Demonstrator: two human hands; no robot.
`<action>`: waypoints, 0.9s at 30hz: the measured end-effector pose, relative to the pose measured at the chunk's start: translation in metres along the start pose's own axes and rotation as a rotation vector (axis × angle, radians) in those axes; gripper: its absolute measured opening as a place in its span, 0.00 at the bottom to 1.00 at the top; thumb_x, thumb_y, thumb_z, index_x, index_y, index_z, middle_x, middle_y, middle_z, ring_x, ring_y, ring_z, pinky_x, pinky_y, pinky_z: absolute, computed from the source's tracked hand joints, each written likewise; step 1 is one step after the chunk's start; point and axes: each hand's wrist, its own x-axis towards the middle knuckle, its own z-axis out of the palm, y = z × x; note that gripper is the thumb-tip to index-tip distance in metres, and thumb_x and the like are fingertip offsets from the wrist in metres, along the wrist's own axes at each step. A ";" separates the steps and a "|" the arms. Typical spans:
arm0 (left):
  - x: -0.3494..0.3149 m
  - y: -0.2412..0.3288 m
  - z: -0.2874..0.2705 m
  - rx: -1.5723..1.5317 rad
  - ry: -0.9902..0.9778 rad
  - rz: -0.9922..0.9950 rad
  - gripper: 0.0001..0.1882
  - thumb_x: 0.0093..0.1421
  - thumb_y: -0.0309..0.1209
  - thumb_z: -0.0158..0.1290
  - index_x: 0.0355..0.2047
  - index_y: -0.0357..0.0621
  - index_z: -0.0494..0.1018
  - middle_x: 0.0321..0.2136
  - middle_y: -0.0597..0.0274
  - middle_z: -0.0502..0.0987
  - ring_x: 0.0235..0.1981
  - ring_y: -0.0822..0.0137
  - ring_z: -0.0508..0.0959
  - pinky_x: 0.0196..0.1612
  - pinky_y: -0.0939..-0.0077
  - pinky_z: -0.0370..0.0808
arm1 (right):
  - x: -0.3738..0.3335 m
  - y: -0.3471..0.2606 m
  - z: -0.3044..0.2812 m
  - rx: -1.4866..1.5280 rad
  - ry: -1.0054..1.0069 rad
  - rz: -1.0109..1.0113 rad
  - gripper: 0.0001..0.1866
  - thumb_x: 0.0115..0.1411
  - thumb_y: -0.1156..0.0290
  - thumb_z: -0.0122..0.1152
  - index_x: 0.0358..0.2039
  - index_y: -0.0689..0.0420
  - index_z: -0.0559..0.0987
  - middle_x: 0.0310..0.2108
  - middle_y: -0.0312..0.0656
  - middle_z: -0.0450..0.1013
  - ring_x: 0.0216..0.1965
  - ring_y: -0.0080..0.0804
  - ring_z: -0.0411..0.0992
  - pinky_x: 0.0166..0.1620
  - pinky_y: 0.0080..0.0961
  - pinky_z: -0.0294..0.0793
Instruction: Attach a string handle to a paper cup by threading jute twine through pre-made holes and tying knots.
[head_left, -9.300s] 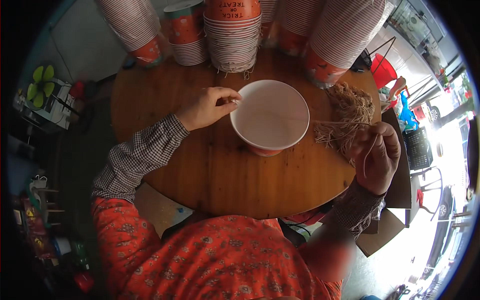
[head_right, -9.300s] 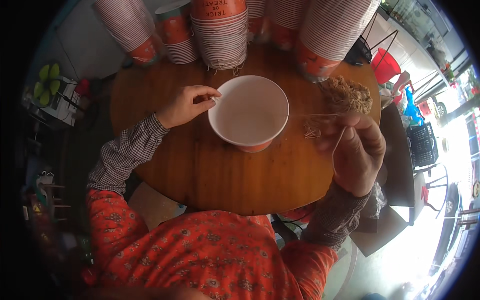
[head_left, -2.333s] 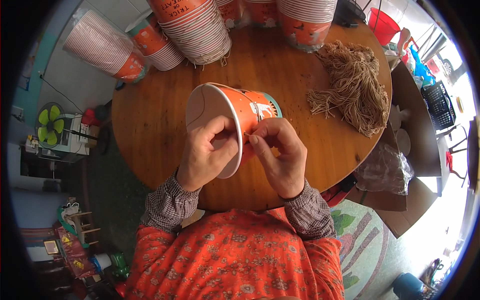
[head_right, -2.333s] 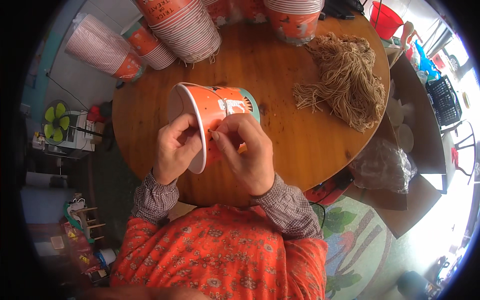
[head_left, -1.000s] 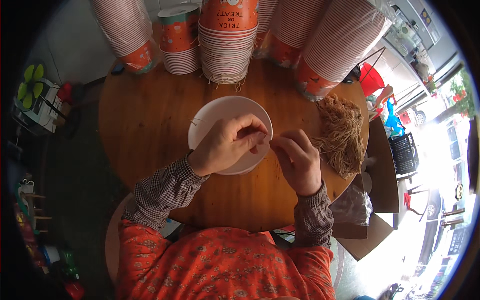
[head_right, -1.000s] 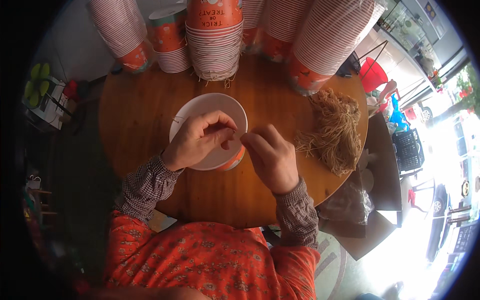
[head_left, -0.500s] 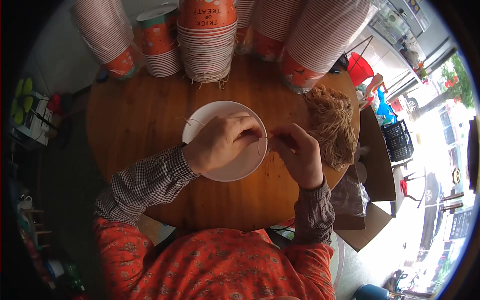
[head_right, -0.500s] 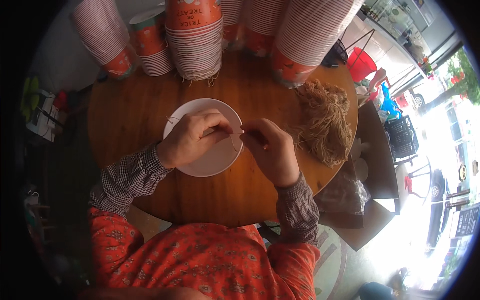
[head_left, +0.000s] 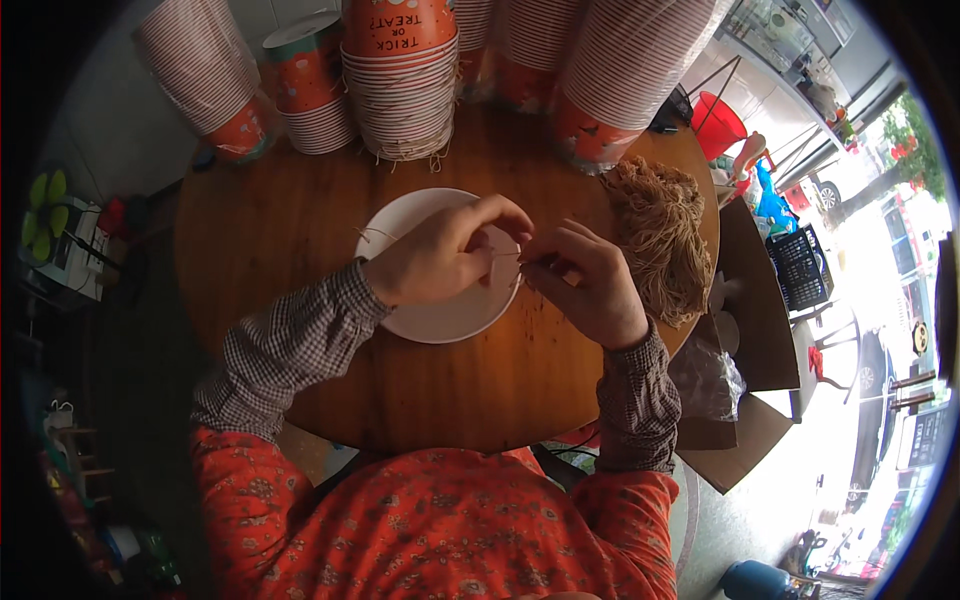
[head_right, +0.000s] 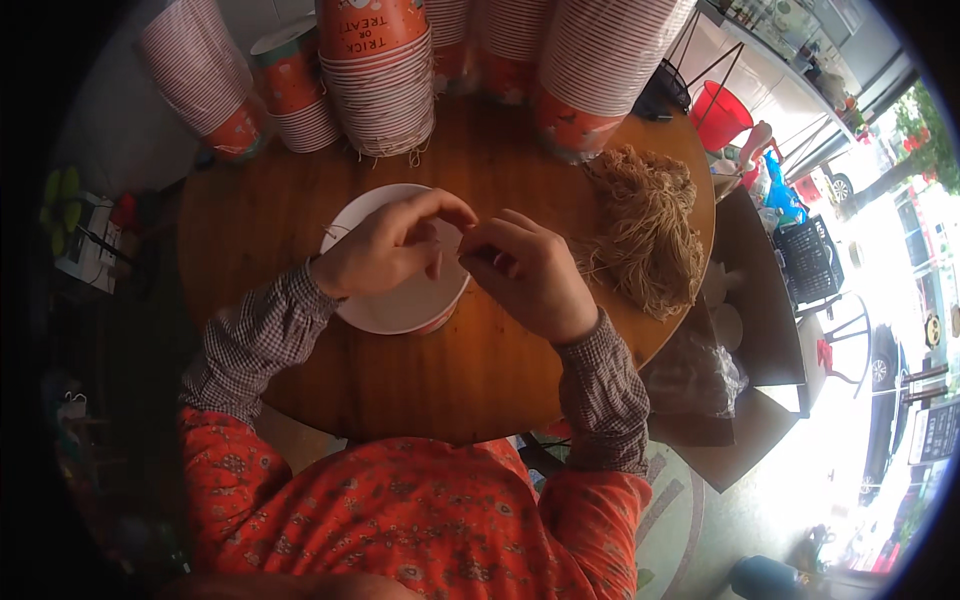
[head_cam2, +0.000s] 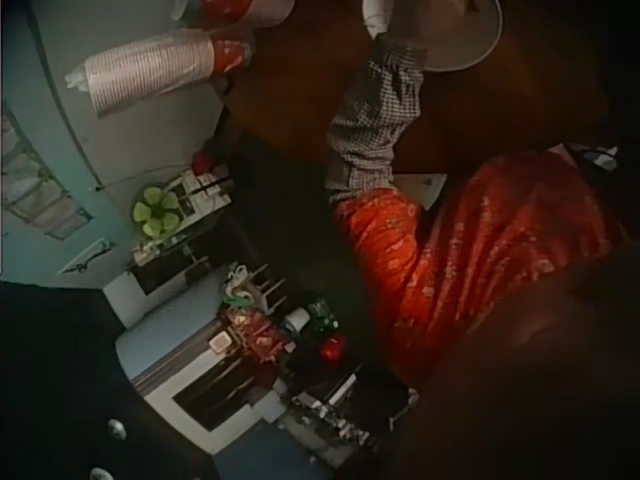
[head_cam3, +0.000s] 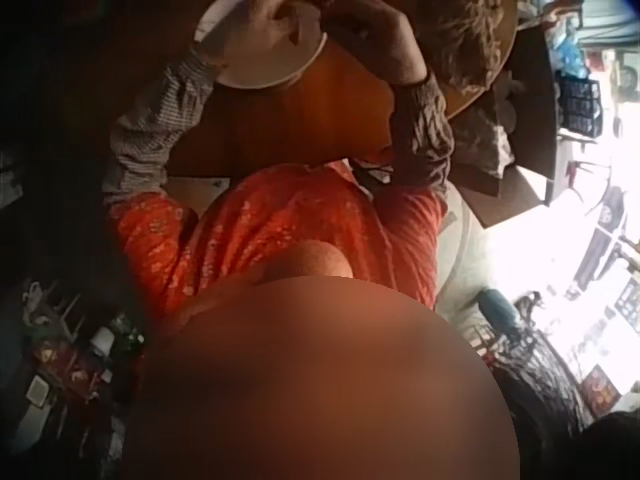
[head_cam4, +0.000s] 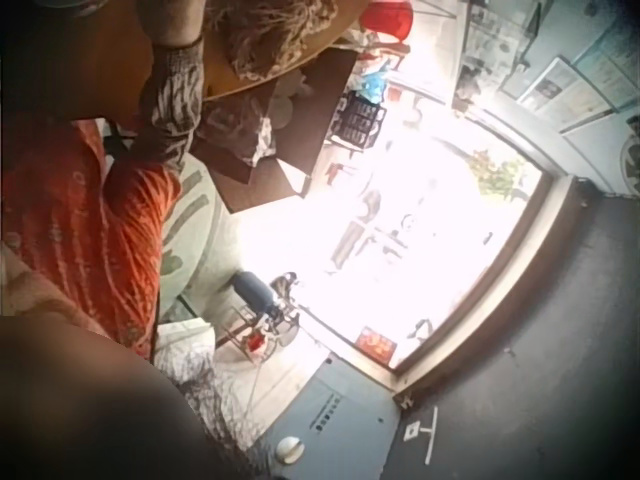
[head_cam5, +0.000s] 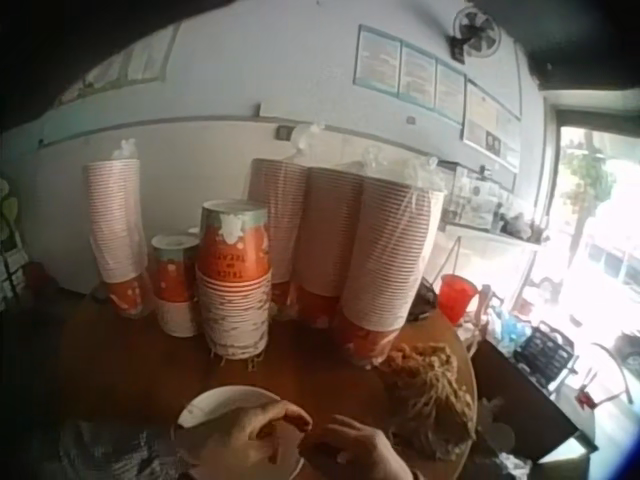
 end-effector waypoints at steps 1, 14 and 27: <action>0.003 0.003 0.001 -0.088 -0.097 -0.103 0.15 0.60 0.18 0.47 0.48 0.37 0.68 0.36 0.62 0.75 0.32 0.72 0.77 0.35 0.77 0.76 | 0.000 0.003 -0.001 0.001 -0.003 -0.001 0.07 0.53 0.80 0.63 0.34 0.62 0.77 0.30 0.40 0.71 0.31 0.27 0.73 0.35 0.22 0.73; 0.018 -0.005 0.000 0.159 -0.250 -0.210 0.11 0.55 0.30 0.59 0.38 0.38 0.78 0.30 0.66 0.79 0.34 0.76 0.75 0.41 0.80 0.72 | -0.002 0.027 0.006 0.034 0.090 -0.236 0.08 0.52 0.85 0.60 0.34 0.63 0.75 0.37 0.43 0.72 0.34 0.30 0.75 0.37 0.23 0.75; 0.008 -0.020 0.007 -0.146 -0.091 -0.268 0.08 0.60 0.27 0.56 0.37 0.37 0.78 0.32 0.64 0.79 0.32 0.77 0.77 0.36 0.84 0.75 | -0.012 0.050 0.039 0.558 0.363 0.059 0.06 0.57 0.83 0.58 0.35 0.64 0.74 0.34 0.38 0.74 0.35 0.20 0.74 0.38 0.16 0.74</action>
